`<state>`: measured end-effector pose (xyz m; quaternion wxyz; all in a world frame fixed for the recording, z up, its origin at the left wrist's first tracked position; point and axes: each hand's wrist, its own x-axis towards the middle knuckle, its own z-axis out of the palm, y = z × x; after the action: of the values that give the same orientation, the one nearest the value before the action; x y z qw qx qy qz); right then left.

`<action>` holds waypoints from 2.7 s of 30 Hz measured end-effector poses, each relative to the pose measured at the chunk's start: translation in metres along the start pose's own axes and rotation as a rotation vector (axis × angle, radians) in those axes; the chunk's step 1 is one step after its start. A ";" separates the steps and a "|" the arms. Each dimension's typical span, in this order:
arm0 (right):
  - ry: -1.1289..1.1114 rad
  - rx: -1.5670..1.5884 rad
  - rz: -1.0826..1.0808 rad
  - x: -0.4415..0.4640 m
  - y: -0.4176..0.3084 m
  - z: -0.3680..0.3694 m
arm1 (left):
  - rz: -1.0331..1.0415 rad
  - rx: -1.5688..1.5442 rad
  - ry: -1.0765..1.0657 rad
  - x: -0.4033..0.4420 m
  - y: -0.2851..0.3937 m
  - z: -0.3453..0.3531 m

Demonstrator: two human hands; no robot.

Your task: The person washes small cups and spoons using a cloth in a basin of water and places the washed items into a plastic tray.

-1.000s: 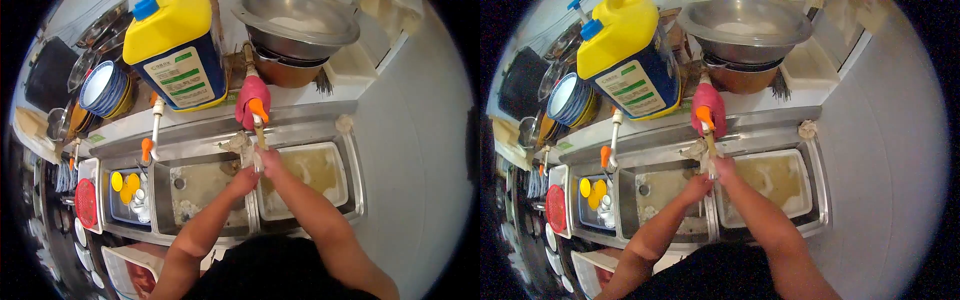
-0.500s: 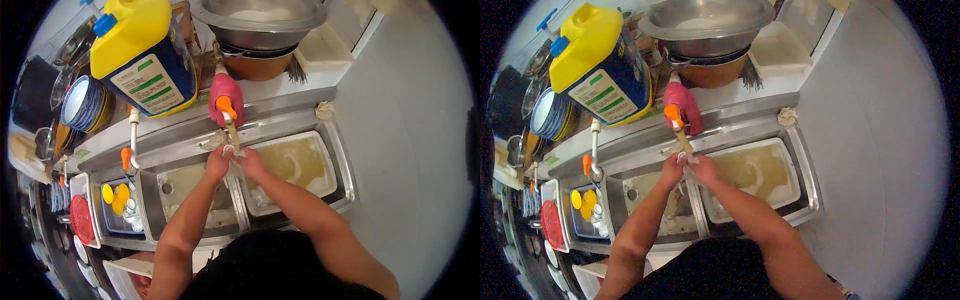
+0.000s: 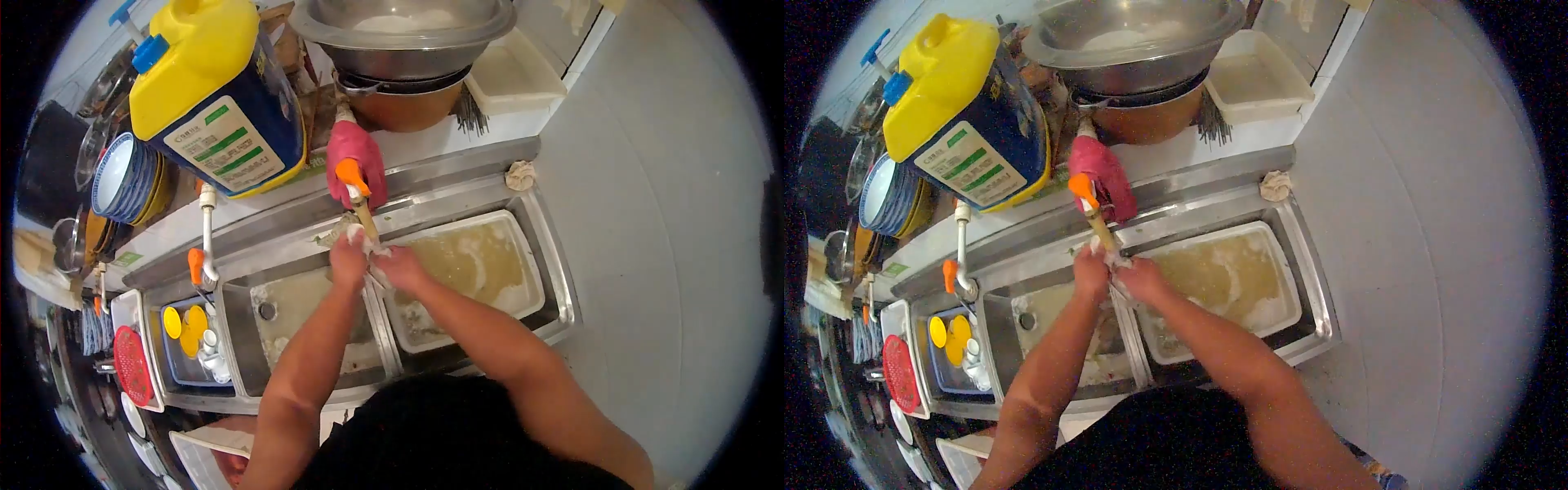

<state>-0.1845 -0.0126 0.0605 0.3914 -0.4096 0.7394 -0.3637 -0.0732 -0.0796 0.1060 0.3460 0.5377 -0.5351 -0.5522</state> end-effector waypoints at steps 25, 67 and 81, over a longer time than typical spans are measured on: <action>0.027 0.637 0.328 0.005 -0.007 -0.001 | -0.309 -0.294 -0.135 -0.014 -0.016 -0.050; 0.193 1.036 0.683 0.023 0.019 0.037 | -0.158 -0.067 -0.074 -0.060 -0.028 -0.004; 0.050 0.001 -0.002 0.003 0.000 0.007 | -0.165 -0.201 0.038 -0.016 0.005 -0.006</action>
<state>-0.1798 -0.0170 0.0572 0.3727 -0.4009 0.7484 -0.3746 -0.0656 -0.0665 0.1148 0.3616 0.5531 -0.4243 -0.6191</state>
